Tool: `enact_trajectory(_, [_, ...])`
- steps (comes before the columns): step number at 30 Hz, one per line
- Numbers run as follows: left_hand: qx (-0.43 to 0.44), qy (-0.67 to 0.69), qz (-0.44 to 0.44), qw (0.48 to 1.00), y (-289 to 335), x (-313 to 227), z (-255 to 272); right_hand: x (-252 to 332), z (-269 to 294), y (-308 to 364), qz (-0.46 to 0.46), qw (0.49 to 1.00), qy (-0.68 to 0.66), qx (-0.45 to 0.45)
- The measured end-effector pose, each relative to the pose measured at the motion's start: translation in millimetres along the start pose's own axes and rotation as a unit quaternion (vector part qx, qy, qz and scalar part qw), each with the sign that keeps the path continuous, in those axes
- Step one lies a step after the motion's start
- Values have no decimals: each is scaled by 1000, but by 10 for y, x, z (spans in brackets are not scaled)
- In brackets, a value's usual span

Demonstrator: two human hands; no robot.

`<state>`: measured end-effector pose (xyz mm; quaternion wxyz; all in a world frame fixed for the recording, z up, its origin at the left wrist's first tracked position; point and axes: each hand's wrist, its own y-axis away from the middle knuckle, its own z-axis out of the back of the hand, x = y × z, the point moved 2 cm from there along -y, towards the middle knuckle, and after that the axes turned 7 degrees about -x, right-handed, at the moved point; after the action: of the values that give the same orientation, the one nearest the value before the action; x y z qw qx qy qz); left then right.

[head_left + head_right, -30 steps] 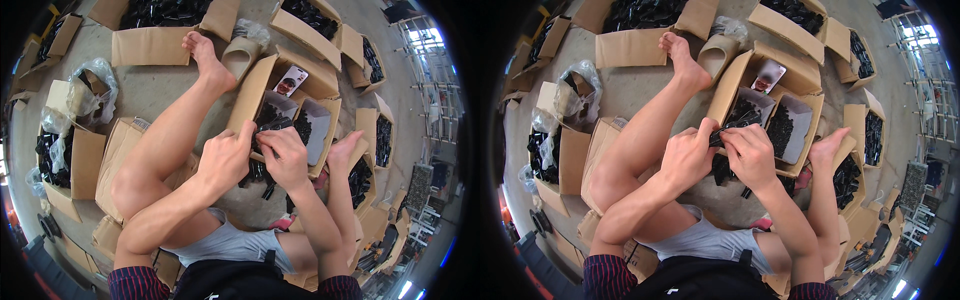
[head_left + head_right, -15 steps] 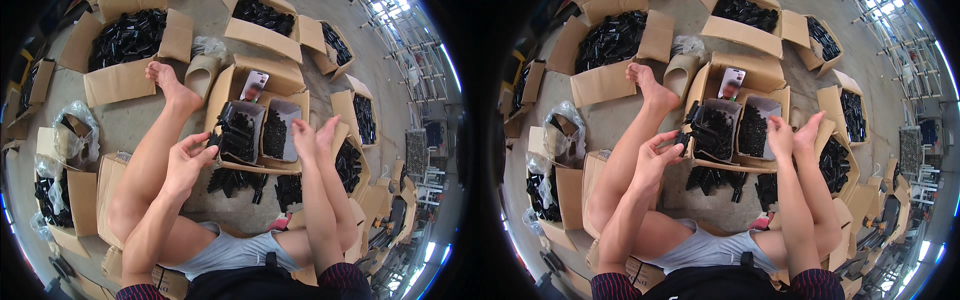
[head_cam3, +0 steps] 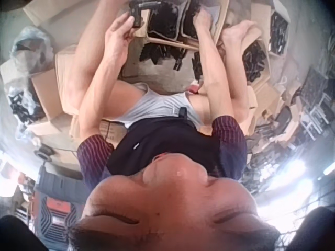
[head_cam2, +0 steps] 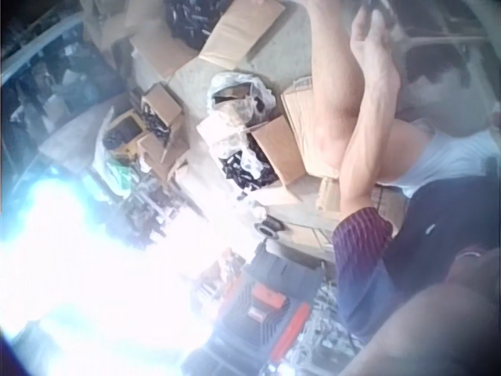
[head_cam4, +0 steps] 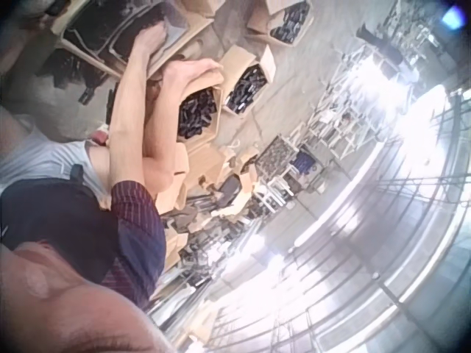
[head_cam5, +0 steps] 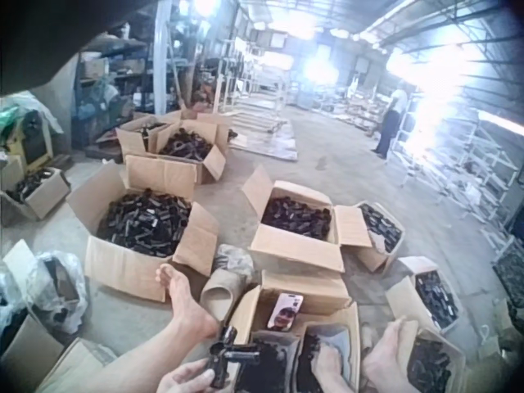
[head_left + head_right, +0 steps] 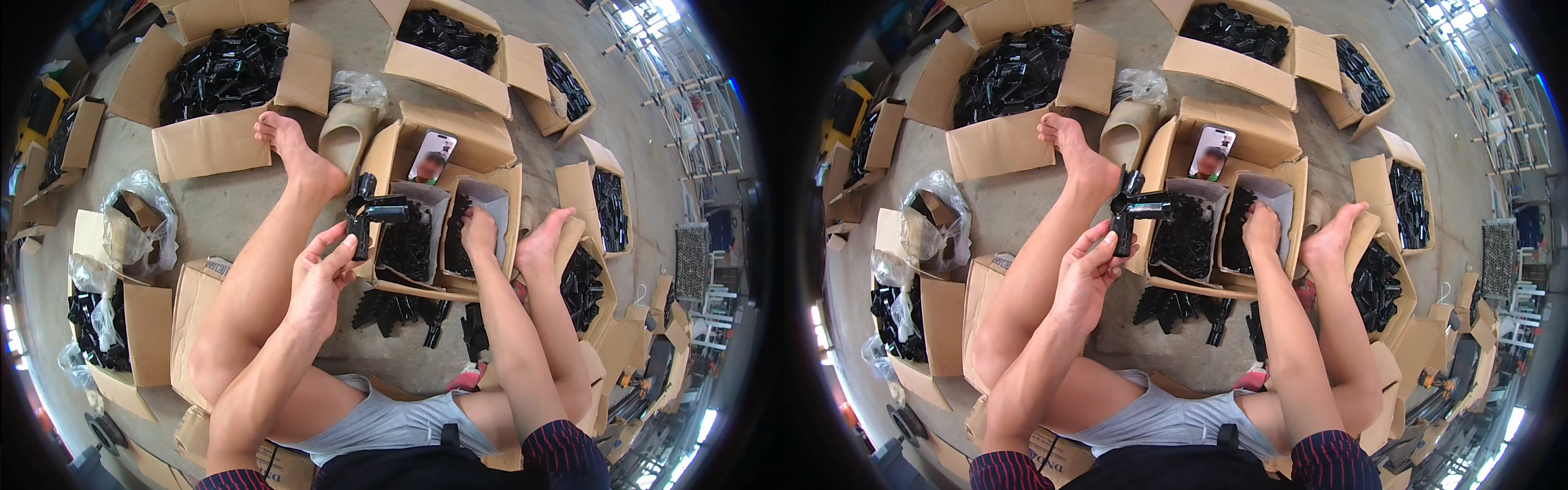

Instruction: The person assembles metal brackets by inserting a pin through several black metal components, then places the assembled units into a plastic bag and puts the bag into a cardboard box.

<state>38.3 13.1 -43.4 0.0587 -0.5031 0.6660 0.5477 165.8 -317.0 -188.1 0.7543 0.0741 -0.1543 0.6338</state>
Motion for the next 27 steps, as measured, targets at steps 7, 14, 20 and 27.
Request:
enact_trajectory(7, [43,55,0,998,81,40,-63,66,201,111,-47,976,-187,-103])
enact_trajectory(14, [69,77,-3,995,107,105,-46,1589,1075,1118,-93,788,-604,70])
enact_trajectory(20, [53,90,-18,994,177,107,-103,1974,1013,1307,-147,731,-661,81])
enact_trajectory(27, [65,45,-51,996,167,165,-52,2079,952,1378,-214,695,-684,62])
